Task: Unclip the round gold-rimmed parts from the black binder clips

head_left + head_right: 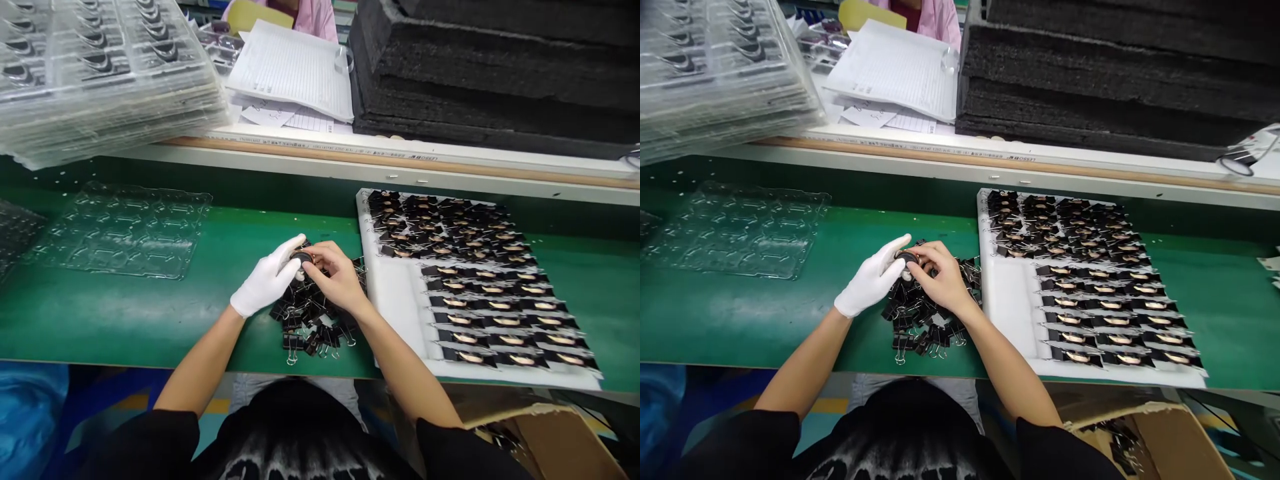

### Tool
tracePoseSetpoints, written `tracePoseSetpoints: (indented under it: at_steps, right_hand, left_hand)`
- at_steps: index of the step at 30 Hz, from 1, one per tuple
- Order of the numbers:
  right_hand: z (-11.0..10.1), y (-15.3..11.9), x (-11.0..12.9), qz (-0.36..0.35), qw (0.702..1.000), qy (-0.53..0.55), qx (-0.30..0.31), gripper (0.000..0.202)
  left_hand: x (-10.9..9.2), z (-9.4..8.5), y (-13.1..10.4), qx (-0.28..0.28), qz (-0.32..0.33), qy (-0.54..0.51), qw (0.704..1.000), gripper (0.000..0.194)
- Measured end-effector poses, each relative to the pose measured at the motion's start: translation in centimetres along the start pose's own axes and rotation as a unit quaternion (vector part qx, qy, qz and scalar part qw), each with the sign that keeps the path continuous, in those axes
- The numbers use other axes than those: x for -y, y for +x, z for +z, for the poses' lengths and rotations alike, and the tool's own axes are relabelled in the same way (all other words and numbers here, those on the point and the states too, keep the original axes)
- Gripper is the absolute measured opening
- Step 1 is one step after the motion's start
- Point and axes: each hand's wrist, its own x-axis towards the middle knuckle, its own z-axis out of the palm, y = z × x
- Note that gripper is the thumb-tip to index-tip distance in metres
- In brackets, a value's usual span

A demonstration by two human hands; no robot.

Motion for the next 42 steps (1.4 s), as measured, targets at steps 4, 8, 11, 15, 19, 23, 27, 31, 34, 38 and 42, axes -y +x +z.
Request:
tracePoseSetpoints:
  at_steps: [4,8,11,15,19,23,27,31,34,38,42]
  right_hand:
    - [-0.2,0.3,0.1,0.009,1.000,0.002,0.021,0.019]
    - [-1.0,0.8,-0.1,0.062,0.992,0.103,-0.026,0.025]
    - [-2.0,1.3,-0.2,0.132,0.969,0.190,-0.087,0.033]
    - [-3.0,1.7,-0.3,0.189,0.927,0.301,-0.124,0.038]
    - [-3.4,1.9,0.0,0.200,0.907,0.341,-0.148,0.042]
    - [-3.4,1.9,0.3,0.196,0.905,0.349,-0.142,0.041]
    - [-3.4,1.8,0.4,0.200,0.909,0.342,-0.129,0.041]
    - [-3.4,1.6,0.7,0.201,0.914,0.334,-0.109,0.039]
    - [-3.3,1.4,0.9,0.194,0.918,0.335,-0.081,0.034]
    - [-3.0,1.2,0.8,0.177,0.923,0.339,-0.048,0.028]
    - [-2.8,1.3,0.6,0.173,0.928,0.328,-0.031,0.028]
  left_hand:
    - [0.1,0.3,0.1,0.000,0.003,0.005,1.000,0.063]
    - [-0.3,-1.0,0.1,-0.058,0.066,0.109,0.990,0.052]
    - [-0.7,-2.5,0.0,-0.101,0.100,0.275,0.951,0.042]
    - [-0.7,-2.8,0.0,-0.038,0.046,0.460,0.886,0.066]
    - [-0.8,-1.3,0.1,0.012,-0.024,0.545,0.838,0.063]
    - [-0.9,-0.6,-0.1,0.035,-0.071,0.556,0.827,0.065]
    - [-1.0,-1.1,-0.2,0.052,-0.068,0.543,0.835,0.054]
    - [-1.2,-1.5,-0.2,0.064,-0.058,0.505,0.859,0.049]
    - [-1.1,-1.2,-0.3,0.039,-0.063,0.527,0.846,0.057]
    - [-0.7,0.0,-1.0,-0.029,-0.056,0.574,0.816,0.070]
    - [-0.7,1.6,-1.7,-0.072,-0.078,0.576,0.811,0.083]
